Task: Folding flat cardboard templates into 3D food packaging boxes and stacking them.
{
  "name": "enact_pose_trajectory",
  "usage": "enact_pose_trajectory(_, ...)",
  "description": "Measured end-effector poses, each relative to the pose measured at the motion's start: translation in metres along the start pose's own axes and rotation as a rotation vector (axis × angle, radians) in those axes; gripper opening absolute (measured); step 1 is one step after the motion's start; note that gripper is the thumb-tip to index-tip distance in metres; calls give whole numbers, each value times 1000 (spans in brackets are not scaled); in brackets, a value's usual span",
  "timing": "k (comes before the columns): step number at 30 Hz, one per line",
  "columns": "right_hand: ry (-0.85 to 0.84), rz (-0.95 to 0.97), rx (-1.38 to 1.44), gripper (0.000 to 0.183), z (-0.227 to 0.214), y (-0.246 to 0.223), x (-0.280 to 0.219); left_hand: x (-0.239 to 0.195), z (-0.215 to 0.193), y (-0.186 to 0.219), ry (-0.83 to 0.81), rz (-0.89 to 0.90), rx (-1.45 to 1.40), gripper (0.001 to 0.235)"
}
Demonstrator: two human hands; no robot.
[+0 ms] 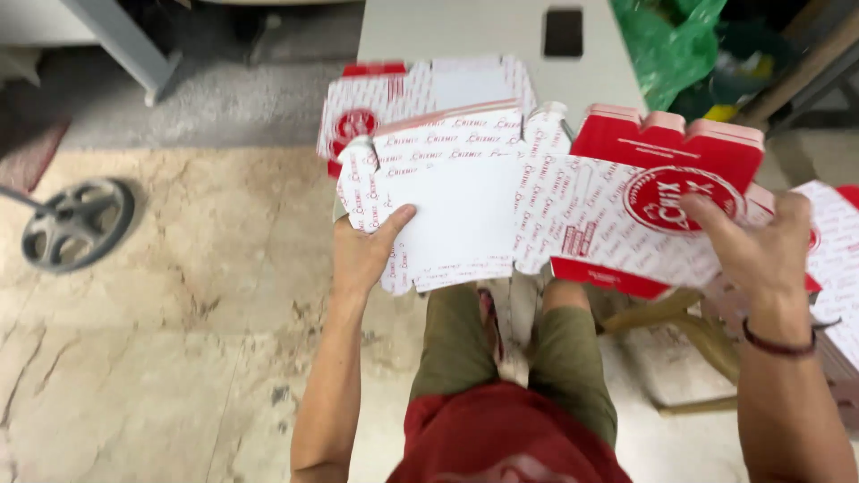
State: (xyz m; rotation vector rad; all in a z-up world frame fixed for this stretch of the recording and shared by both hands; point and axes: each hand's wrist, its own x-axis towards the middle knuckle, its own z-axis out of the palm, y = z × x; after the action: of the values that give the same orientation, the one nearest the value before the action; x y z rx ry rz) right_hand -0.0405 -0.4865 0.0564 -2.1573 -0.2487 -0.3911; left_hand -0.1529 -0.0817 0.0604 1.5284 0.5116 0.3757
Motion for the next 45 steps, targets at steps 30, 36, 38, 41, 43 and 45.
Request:
enact_pose_trajectory(30, -885, 202, -161, 67, 235, 155, -51, 24, -76, -460, -377, -728, -327, 91)
enact_pose_trajectory(36, -706, 34, 21, 65, 235, 168, -58, 32, -88, -405, -377, -753, 88, 104)
enact_pose_trajectory(38, -633, 4, -88, 53, 213, 142, -55, 31, -90, -371, -352, -749, 286, 111)
enact_pose_trajectory(41, -579, -205, -268, 70, 188, 81, -52, 12, -53, -246, -157, -126, 1126, 82)
enact_pose_trajectory(43, -560, -293, -354, 71, 176, 44, -58, 2, 0, -208, -100, 352, 934, 63)
enact_pose_trajectory(45, -542, -369, -433, 72, 166, 8, -71, -13, 39, -170, -56, 811, 719, 45)
